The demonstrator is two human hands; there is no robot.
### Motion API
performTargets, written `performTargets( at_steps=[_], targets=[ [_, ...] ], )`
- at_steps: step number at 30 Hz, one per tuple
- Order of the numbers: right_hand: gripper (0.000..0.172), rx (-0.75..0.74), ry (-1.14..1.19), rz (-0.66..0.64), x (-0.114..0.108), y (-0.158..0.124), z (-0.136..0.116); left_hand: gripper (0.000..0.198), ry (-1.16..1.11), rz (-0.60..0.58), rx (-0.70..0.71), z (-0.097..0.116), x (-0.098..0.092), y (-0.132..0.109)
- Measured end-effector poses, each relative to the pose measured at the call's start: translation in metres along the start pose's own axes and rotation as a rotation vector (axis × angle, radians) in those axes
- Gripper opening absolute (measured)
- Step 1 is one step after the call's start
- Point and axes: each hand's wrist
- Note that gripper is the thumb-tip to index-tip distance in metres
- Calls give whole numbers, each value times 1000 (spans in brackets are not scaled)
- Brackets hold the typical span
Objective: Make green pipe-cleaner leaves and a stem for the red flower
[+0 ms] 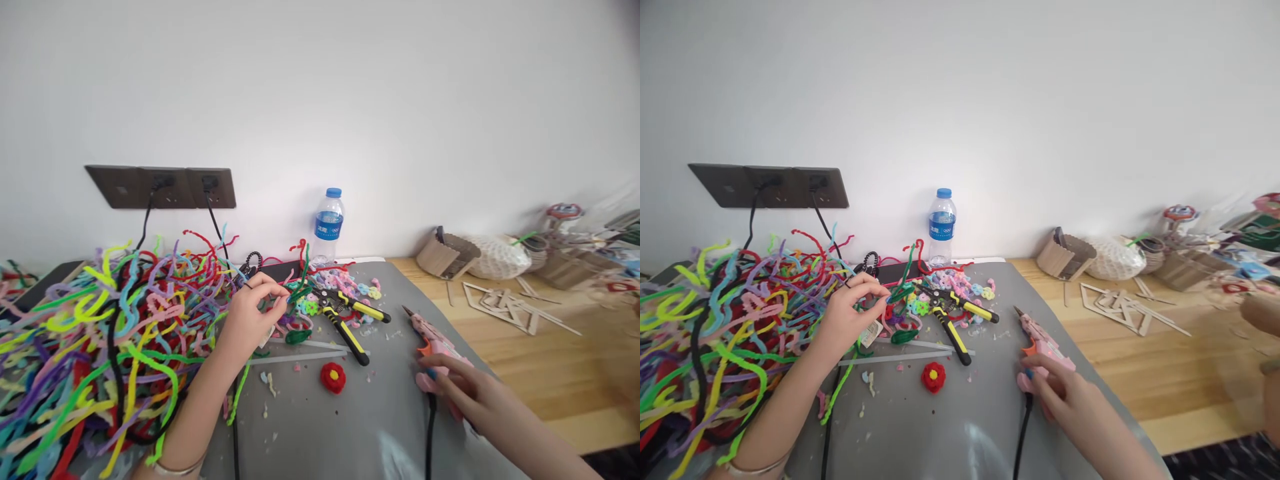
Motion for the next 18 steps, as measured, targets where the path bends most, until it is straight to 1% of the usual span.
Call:
performTargets(
  at_steps=[3,4,7,10,12,14,16,18],
  targets=[
    [39,126,-14,-138,6,-7,-4,14,-4,-5,6,1,0,0],
    [39,147,-7,-124,8,-8,-6,13,-5,-7,6,2,0,0],
    [39,187,87,-47,12,-10,-6,13,-2,-10,-5,3,-1,0],
    [44,197,253,86,14,-15,3,12,-9,-14,-13,4,-3,1],
    [47,173,350,197,15,-19,9,12,-20,-16,-18,4,-3,0],
    [47,133,399,272,15,-23,10,12,-30,-16,-23,5,-3,0],
    [46,82,410,323,14,-26,6,12,-37,-16,-27,5,-3,0],
    [45,27,437,405,13,-27,-1,12,-43,-21,-36,6,-3,0]
  ],
)
Point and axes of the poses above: each hand's wrist, its own y-axis towards the middle knuckle, its own x-axis out of the palm, z = x × y, and after that the axes turned 14 degrees about -x, right-handed
